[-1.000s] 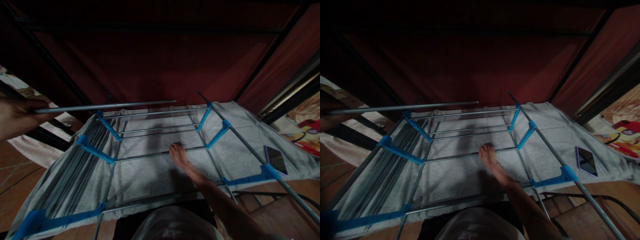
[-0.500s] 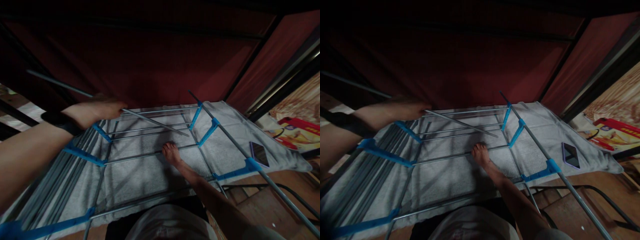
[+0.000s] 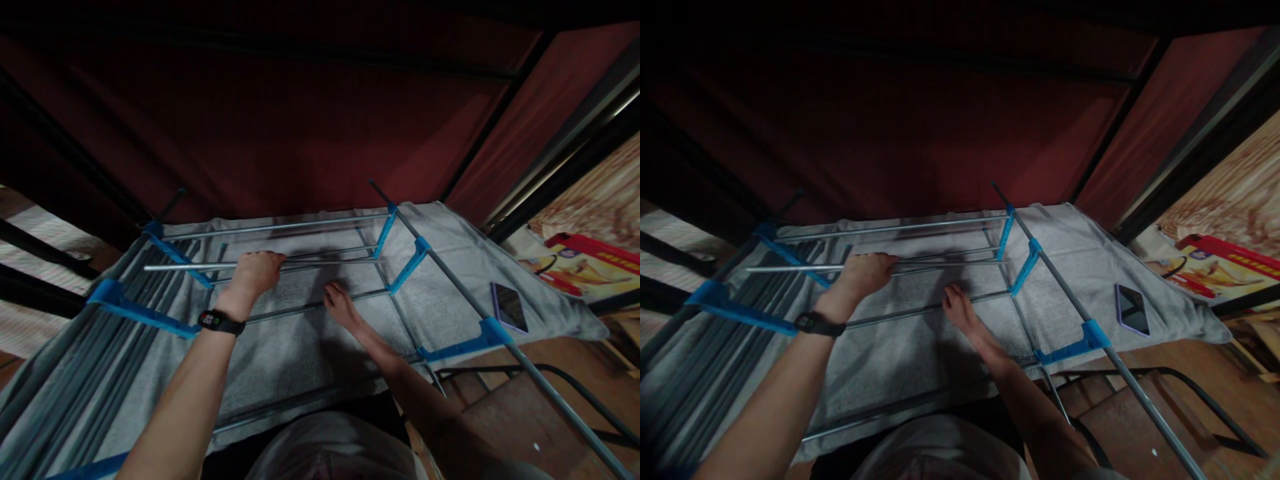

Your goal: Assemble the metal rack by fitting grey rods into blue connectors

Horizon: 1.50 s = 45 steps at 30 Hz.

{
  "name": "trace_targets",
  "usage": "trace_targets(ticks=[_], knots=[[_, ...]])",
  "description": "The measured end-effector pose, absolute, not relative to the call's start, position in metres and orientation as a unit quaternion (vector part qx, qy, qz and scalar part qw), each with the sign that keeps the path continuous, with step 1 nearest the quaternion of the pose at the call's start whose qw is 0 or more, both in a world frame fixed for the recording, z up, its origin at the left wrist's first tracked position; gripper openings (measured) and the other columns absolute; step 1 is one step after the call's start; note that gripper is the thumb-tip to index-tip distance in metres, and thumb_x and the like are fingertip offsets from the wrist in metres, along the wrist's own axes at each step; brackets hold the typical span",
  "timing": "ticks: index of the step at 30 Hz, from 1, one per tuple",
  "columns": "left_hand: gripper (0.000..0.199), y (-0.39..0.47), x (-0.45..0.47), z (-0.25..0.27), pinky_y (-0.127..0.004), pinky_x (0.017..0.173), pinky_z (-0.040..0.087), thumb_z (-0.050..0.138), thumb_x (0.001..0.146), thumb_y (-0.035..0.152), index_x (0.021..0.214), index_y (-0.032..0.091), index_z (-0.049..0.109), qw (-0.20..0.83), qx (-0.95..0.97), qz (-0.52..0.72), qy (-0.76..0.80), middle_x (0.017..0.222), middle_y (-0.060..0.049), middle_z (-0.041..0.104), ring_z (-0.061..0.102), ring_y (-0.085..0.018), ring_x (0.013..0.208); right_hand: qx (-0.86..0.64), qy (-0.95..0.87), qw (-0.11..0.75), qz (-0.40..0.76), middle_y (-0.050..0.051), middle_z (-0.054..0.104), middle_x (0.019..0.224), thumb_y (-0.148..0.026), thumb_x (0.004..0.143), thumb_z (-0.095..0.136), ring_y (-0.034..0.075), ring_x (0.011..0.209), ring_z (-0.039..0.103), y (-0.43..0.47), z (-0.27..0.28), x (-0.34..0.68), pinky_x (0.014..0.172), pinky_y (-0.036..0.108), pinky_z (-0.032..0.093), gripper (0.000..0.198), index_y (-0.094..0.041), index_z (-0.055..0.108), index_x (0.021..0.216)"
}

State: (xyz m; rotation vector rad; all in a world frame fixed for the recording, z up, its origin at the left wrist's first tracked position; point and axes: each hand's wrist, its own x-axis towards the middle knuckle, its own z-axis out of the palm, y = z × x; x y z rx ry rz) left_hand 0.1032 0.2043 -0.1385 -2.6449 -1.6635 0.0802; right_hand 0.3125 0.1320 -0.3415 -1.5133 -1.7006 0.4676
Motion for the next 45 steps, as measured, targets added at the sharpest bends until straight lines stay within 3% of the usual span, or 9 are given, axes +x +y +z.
trace_targets(ticks=[8, 13, 15, 21, 26, 31, 35, 40, 45], knots=[[0.042, 0.168, 0.068, -0.214, -0.041, 0.09, 0.052, 0.045, 0.094, 0.022, 0.125, 0.027, 0.072, -0.02, -0.838, 0.03, -0.545, 0.112, -0.013, 0.076, 0.072, -0.03, 0.101, -0.528, -0.408, 0.57, 0.479, -0.001, 0.071, 0.075, -0.029, 0.071, 0.071, 0.019, 0.079, 0.065, 0.14, -0.332, 0.331, 0.078, 0.032, 0.052, 0.019, -0.022, 0.074, 0.088], [0.041, 0.162, 0.063, -0.247, -0.039, 0.093, 0.049, 0.045, 0.095, 0.017, 0.125, 0.022, 0.072, -0.026, -0.852, -0.005, -0.522, 0.112, -0.013, 0.075, 0.072, -0.027, 0.099, -0.404, -0.217, 0.657, 0.599, -0.001, 0.074, 0.077, -0.026, 0.067, 0.078, 0.018, 0.079, 0.069, 0.131, -0.326, 0.343, 0.076, 0.03, 0.055, 0.022, -0.023, 0.072, 0.088], [0.039, 0.163, 0.062, -0.255, -0.04, 0.094, 0.048, 0.044, 0.095, 0.016, 0.123, 0.02, 0.072, -0.027, -0.856, -0.013, -0.516, 0.11, -0.014, 0.075, 0.072, -0.027, 0.097, -0.374, -0.156, 0.672, 0.62, 0.0, 0.075, 0.079, -0.024, 0.067, 0.078, 0.017, 0.081, 0.07, 0.13, -0.327, 0.349, 0.077, 0.03, 0.057, 0.014, -0.024, 0.069, 0.079], [0.035, 0.167, 0.062, -0.27, -0.044, 0.095, 0.044, 0.045, 0.094, 0.011, 0.113, 0.019, 0.074, -0.039, -0.861, -0.067, -0.503, 0.102, -0.015, 0.073, 0.07, -0.027, 0.093, -0.363, -0.102, 0.663, 0.647, 0.0, 0.075, 0.08, -0.024, 0.079, 0.076, 0.015, 0.076, 0.072, 0.129, -0.33, 0.356, 0.077, 0.029, 0.062, 0.008, -0.023, 0.069, 0.082], [0.026, 0.168, 0.059, -0.28, -0.048, 0.105, 0.039, 0.054, 0.086, 0.009, 0.092, 0.023, 0.076, -0.114, -0.804, -0.251, -0.526, 0.094, -0.014, 0.07, 0.066, -0.029, 0.097, -0.391, -0.087, 0.668, 0.627, 0.0, 0.075, 0.081, -0.019, 0.084, 0.074, 0.014, 0.075, 0.073, 0.135, -0.331, 0.357, 0.083, 0.03, 0.064, 0.006, -0.02, 0.068, 0.085], [0.031, 0.155, 0.047, -0.287, -0.058, 0.12, 0.02, 0.054, 0.086, 0.012, 0.109, 0.024, 0.072, -0.129, -0.707, -0.367, -0.59, 0.131, -0.019, 0.06, 0.047, -0.037, 0.134, -0.424, -0.064, 0.654, 0.623, 0.002, 0.074, 0.082, -0.014, 0.089, 0.068, 0.014, 0.074, 0.074, 0.144, -0.332, 0.36, 0.084, 0.029, 0.066, 0.005, -0.019, 0.067, 0.087], [0.035, 0.141, 0.036, -0.294, -0.052, 0.121, 0.024, 0.061, 0.083, 0.012, 0.117, 0.022, 0.063, -0.144, -0.552, -0.511, -0.643, 0.145, -0.017, 0.048, 0.038, -0.033, 0.142, -0.405, -0.053, 0.658, 0.632, 0.003, 0.075, 0.085, -0.012, 0.091, 0.064, 0.014, 0.079, 0.075, 0.144, -0.331, 0.36, 0.084, 0.029, 0.066, 0.008, -0.019, 0.068, 0.088], [0.028, 0.15, 0.018, -0.304, -0.031, 0.102, 0.046, 0.066, 0.077, 0.003, 0.097, 0.021, 0.058, -0.301, -0.227, -0.706, -0.599, 0.102, -0.003, 0.063, 0.063, -0.016, 0.102, -0.399, -0.058, 0.657, 0.637, 0.004, 0.076, 0.091, -0.011, 0.088, 0.064, 0.017, 0.085, 0.076, 0.141, -0.325, 0.361, 0.087, 0.034, 0.066, 0.011, -0.02, 0.069, 0.089], [0.018, 0.173, -0.001, -0.295, -0.025, 0.072, 0.054, 0.06, 0.082, 0.0, 0.082, 0.017, 0.055, -0.494, -0.054, -0.715, -0.491, 0.072, 0.002, 0.063, 0.063, -0.01, 0.061, -0.408, -0.07, 0.649, 0.639, 0.006, 0.077, 0.094, -0.011, 0.085, 0.066, 0.019, 0.089, 0.076, 0.144, -0.321, 0.364, 0.092, 0.038, 0.063, 0.01, -0.02, 0.069, 0.089]])
